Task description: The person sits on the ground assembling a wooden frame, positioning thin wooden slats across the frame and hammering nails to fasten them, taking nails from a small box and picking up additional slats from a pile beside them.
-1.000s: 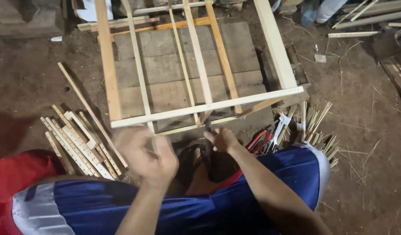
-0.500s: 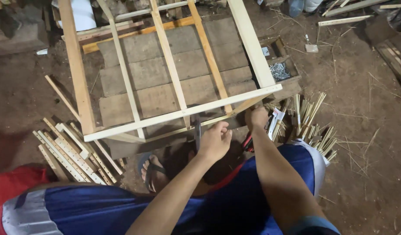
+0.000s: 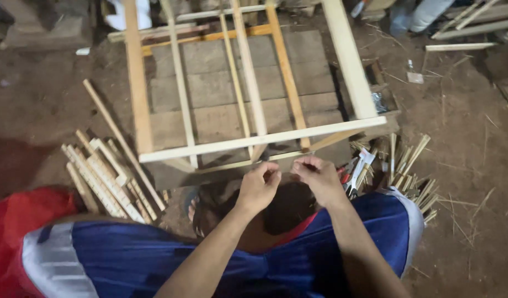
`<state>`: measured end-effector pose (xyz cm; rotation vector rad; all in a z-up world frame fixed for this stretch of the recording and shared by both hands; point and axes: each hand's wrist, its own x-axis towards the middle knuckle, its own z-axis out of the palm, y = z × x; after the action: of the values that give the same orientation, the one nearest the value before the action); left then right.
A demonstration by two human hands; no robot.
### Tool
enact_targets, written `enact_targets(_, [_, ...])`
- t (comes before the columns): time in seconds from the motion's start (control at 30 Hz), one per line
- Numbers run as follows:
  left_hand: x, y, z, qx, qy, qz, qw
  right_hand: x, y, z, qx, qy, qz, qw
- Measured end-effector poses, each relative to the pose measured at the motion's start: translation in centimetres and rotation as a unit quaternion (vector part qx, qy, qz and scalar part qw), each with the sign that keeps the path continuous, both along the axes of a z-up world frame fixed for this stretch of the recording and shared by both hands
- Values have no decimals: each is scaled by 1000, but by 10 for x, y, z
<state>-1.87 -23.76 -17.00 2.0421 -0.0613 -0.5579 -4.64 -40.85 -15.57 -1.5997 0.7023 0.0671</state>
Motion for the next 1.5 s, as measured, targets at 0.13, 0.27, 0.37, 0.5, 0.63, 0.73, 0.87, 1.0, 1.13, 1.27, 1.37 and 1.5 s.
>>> enact_targets(0.13, [-4, 34, 33, -63, 17, 46, 997, 0, 53, 19, 26, -80, -9, 996])
enact_targets(0.27, [-14, 64, 50, -147, 2, 116, 982, -5, 82, 28, 48, -158, 16, 986])
enact_targets(0.37, [-21, 79, 57, -210, -23, 166, 963, -6, 92, 33, 15, -157, 67, 985])
enact_targets(0.5, [-25, 88, 47, -263, -45, 195, 944, -5, 102, 26, -9, -134, 129, 982])
enact_targets(0.63, [-28, 91, 70, -282, -77, 230, 928, 8, 86, -21, -3, -124, 122, 985])
enact_targets(0.73, [-29, 112, 105, -175, -291, 264, 903, 27, 74, -72, -300, 0, 203, 932])
enact_targets(0.87, [-17, 156, 145, -48, -524, 290, 799, 37, 93, -121, -181, 150, 148, 961])
enact_targets(1.0, [4, 191, 169, -146, -482, 247, 828, 45, 80, -182, -47, 130, -24, 990])
enact_targets(1.13, [7, 196, 161, -214, -420, 244, 848, 16, 111, -92, -33, 101, -87, 991])
enact_targets(1.27, [10, 203, 160, -234, -389, 226, 862, -29, 138, -42, 94, 33, -163, 982])
enact_targets(1.37, [10, 206, 156, -235, -354, 207, 881, -66, 155, -11, 145, -25, -170, 974])
enact_targets(1.5, [14, 208, 149, -246, -366, 193, 876, -97, 157, 1, 63, -172, -98, 978])
